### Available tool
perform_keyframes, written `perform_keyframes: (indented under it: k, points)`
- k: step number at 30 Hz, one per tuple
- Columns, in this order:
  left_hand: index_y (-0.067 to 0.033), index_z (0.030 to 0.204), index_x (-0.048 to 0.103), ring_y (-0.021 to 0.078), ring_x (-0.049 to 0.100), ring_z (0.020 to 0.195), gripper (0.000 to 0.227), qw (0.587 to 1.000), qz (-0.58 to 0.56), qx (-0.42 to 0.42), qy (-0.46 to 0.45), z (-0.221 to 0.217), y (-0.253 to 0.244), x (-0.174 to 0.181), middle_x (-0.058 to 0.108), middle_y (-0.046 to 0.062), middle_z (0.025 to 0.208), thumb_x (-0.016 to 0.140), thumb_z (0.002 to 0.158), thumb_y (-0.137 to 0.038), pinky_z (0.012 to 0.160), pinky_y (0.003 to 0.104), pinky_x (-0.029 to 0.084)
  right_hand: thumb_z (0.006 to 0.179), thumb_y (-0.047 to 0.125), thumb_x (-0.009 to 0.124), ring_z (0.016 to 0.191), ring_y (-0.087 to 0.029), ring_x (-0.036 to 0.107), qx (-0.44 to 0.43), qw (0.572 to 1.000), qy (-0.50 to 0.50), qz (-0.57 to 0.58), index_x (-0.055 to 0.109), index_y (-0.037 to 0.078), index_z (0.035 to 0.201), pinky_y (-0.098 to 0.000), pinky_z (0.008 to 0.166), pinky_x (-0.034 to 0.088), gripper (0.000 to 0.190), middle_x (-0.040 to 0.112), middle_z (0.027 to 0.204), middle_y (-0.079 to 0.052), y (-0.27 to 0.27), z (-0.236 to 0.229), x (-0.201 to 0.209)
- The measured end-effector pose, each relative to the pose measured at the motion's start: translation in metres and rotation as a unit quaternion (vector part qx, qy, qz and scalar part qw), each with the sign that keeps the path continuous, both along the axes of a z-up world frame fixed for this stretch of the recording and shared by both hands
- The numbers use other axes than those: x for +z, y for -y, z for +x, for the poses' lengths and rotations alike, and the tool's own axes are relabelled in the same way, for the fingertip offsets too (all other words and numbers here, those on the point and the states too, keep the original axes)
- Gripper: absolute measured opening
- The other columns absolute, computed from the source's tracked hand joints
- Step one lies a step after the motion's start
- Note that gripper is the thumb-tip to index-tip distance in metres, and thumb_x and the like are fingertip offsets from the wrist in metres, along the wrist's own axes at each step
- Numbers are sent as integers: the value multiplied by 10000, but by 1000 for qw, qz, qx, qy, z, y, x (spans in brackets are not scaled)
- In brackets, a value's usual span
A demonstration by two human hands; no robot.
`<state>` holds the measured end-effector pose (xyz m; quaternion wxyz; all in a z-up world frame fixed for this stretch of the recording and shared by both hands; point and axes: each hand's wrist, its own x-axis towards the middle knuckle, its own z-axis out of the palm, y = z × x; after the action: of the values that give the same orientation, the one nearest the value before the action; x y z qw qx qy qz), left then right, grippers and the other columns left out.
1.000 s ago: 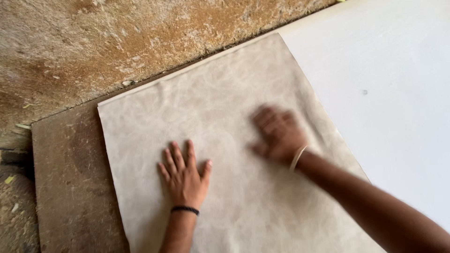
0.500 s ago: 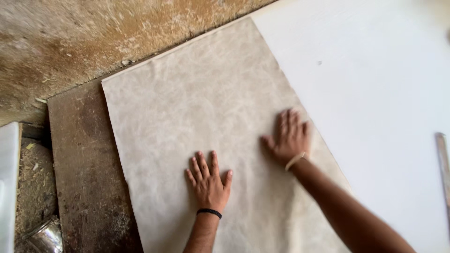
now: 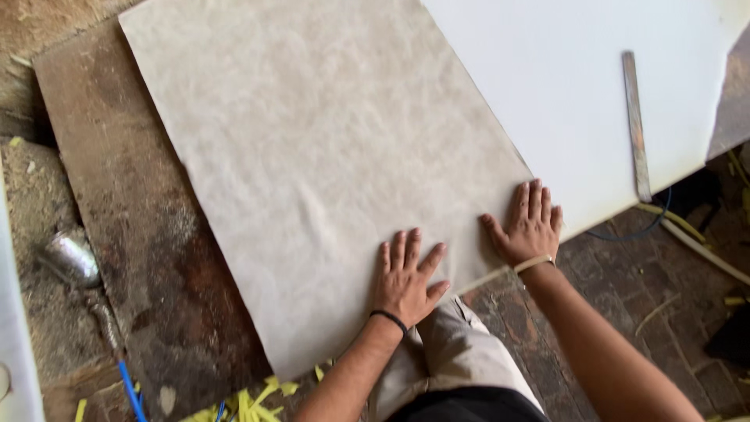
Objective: The person unfolds a beige fabric on a white board, trims its edges with a straight metal blade, then uses a spray gun to apply adhesive to the board. They place a dark grey fabric over the adhesive, smooth it down, and trim the excess edges.
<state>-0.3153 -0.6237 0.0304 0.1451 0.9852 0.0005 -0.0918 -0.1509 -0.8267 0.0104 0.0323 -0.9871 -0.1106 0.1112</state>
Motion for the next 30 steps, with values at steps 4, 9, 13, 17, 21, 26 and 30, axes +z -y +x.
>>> perform_keyframes:
  k: [4, 9, 13, 17, 21, 26, 30]
  points:
    - [-334, 1583, 229, 402, 103, 1531, 775, 998, -16, -61, -25, -18, 10, 6, 125, 174, 1673, 516, 928, -632, 1217, 579, 29, 947, 677, 508, 1553, -272, 188, -31, 999, 2, 37, 186, 101, 1635, -465, 1246, 173, 953, 187, 1707, -133, 27, -10, 11]
    - [-303, 1604, 291, 321, 178, 1548, 832, 998, -1, -56, 0, -51, 1, -2, 187, 142, 1694, 701, 884, -387, 1255, 488, 119, 868, 406, 793, 1260, -318, 563, -185, 968, -89, 146, 470, 25, 1485, -416, 1074, 482, 794, 544, 1432, -199, 60, 7, 32]
    - [-231, 1462, 543, 296, 343, 1504, 658, 991, -95, 50, 77, -80, -5, -16, 387, 107, 1618, 785, 850, -250, 1261, 450, 255, 863, 282, 845, 978, -241, 665, -195, 943, -156, 221, 653, -6, 1278, -363, 872, 521, 541, 694, 1102, -126, 73, 26, 34]
    - [-136, 1051, 753, 290, 568, 1169, 272, 970, -151, 168, 85, -93, -7, -25, 655, 91, 1202, 809, 794, -204, 1055, 442, 438, 942, 240, 771, 729, -142, 561, -297, 824, -257, 408, 713, 17, 1171, -282, 653, 510, 324, 677, 887, -56, 91, 36, 28]
    - [-109, 854, 761, 256, 685, 929, 39, 954, -162, 196, 160, -101, -13, -22, 731, 46, 911, 739, 846, -77, 835, 393, 571, 923, 193, 787, 661, -113, 550, -296, 721, -314, 542, 709, 5, 1056, -270, 589, 488, 243, 643, 808, -23, 110, 44, 33]
    - [-125, 814, 767, 238, 701, 865, 116, 957, -111, 197, 180, -111, 1, -27, 729, 25, 847, 713, 858, -32, 763, 381, 589, 912, 219, 818, 646, -134, 538, -212, 884, -264, 324, 733, 0, 959, -289, 609, 461, 240, 674, 748, -52, 103, 38, 29]
    - [-133, 813, 777, 210, 698, 852, 108, 961, -71, 234, 128, -104, 12, -44, 737, 24, 876, 719, 884, -76, 741, 365, 594, 902, 239, 839, 678, -133, 577, -112, 937, -229, 237, 728, 1, 990, -306, 657, 474, 276, 681, 780, -81, 103, 46, 21]
